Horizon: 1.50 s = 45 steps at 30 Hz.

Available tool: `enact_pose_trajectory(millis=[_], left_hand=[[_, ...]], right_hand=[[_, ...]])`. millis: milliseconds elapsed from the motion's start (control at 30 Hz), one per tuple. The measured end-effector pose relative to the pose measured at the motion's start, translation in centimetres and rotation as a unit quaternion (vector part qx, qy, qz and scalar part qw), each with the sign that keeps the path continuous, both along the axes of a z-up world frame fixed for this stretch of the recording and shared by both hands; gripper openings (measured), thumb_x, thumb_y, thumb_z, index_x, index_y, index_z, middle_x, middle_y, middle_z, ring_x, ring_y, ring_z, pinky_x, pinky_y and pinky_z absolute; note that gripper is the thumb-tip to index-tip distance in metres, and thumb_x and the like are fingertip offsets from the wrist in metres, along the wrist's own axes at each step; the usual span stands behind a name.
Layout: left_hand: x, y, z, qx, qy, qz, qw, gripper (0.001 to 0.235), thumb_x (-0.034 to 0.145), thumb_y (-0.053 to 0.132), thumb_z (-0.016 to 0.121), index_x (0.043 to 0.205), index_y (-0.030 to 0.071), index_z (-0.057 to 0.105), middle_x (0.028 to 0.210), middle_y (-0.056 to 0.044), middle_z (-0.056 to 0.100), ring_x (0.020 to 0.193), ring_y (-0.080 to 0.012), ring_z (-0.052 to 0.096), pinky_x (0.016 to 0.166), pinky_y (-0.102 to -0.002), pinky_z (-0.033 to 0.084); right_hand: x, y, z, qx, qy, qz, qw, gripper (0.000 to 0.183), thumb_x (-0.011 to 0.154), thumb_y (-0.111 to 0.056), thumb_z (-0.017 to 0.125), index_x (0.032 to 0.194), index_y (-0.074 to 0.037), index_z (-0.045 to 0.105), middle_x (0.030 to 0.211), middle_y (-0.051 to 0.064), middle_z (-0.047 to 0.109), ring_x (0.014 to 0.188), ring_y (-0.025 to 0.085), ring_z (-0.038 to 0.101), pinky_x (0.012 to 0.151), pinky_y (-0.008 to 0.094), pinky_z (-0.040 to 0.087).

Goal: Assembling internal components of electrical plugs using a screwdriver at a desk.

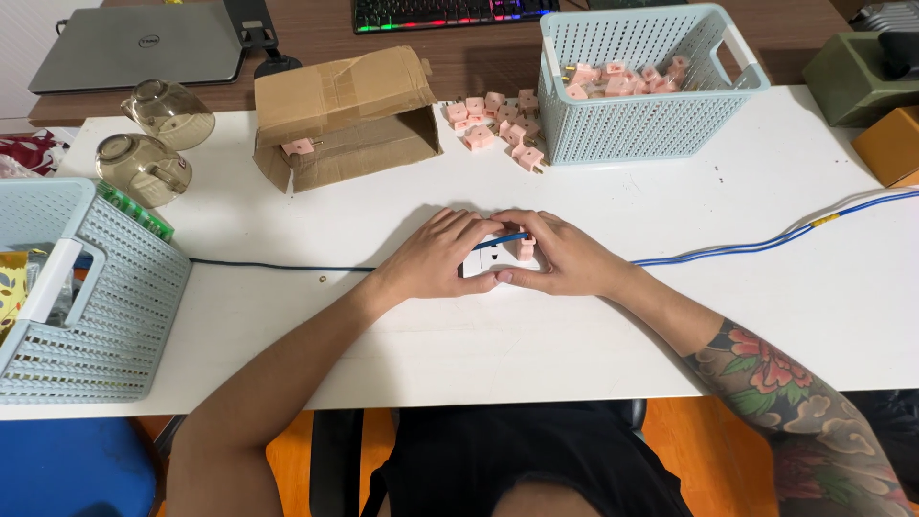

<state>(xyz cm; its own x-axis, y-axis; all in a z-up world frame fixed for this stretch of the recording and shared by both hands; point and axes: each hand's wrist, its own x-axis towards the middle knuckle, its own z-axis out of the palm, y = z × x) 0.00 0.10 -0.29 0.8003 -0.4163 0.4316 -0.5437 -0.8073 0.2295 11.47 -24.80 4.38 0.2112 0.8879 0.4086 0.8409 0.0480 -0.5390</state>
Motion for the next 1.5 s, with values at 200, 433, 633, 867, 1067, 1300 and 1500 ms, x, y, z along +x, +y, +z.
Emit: enact_pose_trajectory(millis=[200, 433, 633, 867, 1067, 1300, 1500], left_hand=[[0.0, -0.2, 0.6, 0.001, 0.015, -0.004, 1.0, 0.07, 0.107, 0.06, 0.064, 0.154, 0.01, 0.056, 0.113, -0.011, 0.065, 0.111, -0.0321, 0.07, 0.1, -0.048, 0.054], [-0.1, -0.1, 0.1, -0.007, 0.022, 0.003, 1.0, 0.069, 0.106, 0.061, 0.064, 0.154, 0.012, 0.056, 0.113, -0.009, 0.064, 0.111, -0.0296, 0.069, 0.101, -0.046, 0.053], [0.1, -0.2, 0.5, -0.011, 0.029, -0.003, 1.0, 0.069, 0.105, 0.06, 0.065, 0.153, 0.011, 0.057, 0.113, -0.01, 0.065, 0.111, -0.0301, 0.07, 0.102, -0.047, 0.053], [0.0, -0.1, 0.2, -0.014, 0.022, -0.002, 1.0, 0.069, 0.105, 0.063, 0.064, 0.152, 0.012, 0.058, 0.112, -0.008, 0.064, 0.11, -0.0285, 0.07, 0.101, -0.046, 0.054], [-0.2, -0.2, 0.7, -0.012, 0.034, 0.002, 0.999, 0.069, 0.105, 0.064, 0.064, 0.15, 0.012, 0.058, 0.112, -0.008, 0.064, 0.112, -0.0287, 0.07, 0.102, -0.046, 0.054], [0.0, -0.2, 0.5, -0.009, 0.038, 0.006, 0.999, 0.071, 0.104, 0.066, 0.063, 0.151, 0.013, 0.059, 0.113, -0.008, 0.066, 0.113, -0.0281, 0.07, 0.103, -0.047, 0.054], [-0.1, -0.3, 0.4, -0.018, 0.029, 0.004, 0.999, 0.069, 0.104, 0.062, 0.066, 0.151, 0.012, 0.059, 0.11, -0.008, 0.064, 0.11, -0.0293, 0.07, 0.101, -0.046, 0.053]], right_hand=[[0.1, 0.0, 0.0, 0.006, -0.013, -0.003, 1.0, 0.075, 0.099, -0.044, 0.088, 0.154, -0.005, 0.055, 0.124, 0.024, 0.083, 0.11, 0.047, 0.08, 0.1, 0.06, 0.061], [-0.1, 0.0, 0.2, 0.004, -0.006, 0.0, 1.0, 0.075, 0.098, -0.043, 0.089, 0.153, -0.004, 0.056, 0.122, 0.024, 0.084, 0.11, 0.046, 0.081, 0.1, 0.06, 0.061], [-0.1, -0.1, 0.3, 0.004, -0.006, -0.003, 1.0, 0.075, 0.099, -0.043, 0.089, 0.153, -0.005, 0.055, 0.121, 0.023, 0.084, 0.109, 0.045, 0.081, 0.1, 0.059, 0.062], [0.0, 0.0, -0.1, -0.001, -0.009, -0.008, 1.0, 0.075, 0.098, -0.044, 0.089, 0.153, -0.004, 0.056, 0.119, 0.023, 0.085, 0.107, 0.044, 0.082, 0.099, 0.059, 0.062], [-0.2, 0.0, 0.2, -0.004, -0.009, -0.009, 1.0, 0.076, 0.097, -0.044, 0.09, 0.153, -0.004, 0.056, 0.12, 0.024, 0.085, 0.109, 0.046, 0.081, 0.099, 0.06, 0.062], [0.2, -0.1, -0.5, 0.0, -0.008, -0.008, 1.0, 0.076, 0.097, -0.045, 0.089, 0.152, -0.004, 0.057, 0.121, 0.023, 0.085, 0.11, 0.045, 0.082, 0.101, 0.06, 0.062], [0.0, 0.0, -0.3, -0.007, -0.007, -0.011, 1.0, 0.075, 0.098, -0.045, 0.088, 0.152, -0.004, 0.056, 0.123, 0.023, 0.085, 0.112, 0.046, 0.082, 0.101, 0.06, 0.061]])
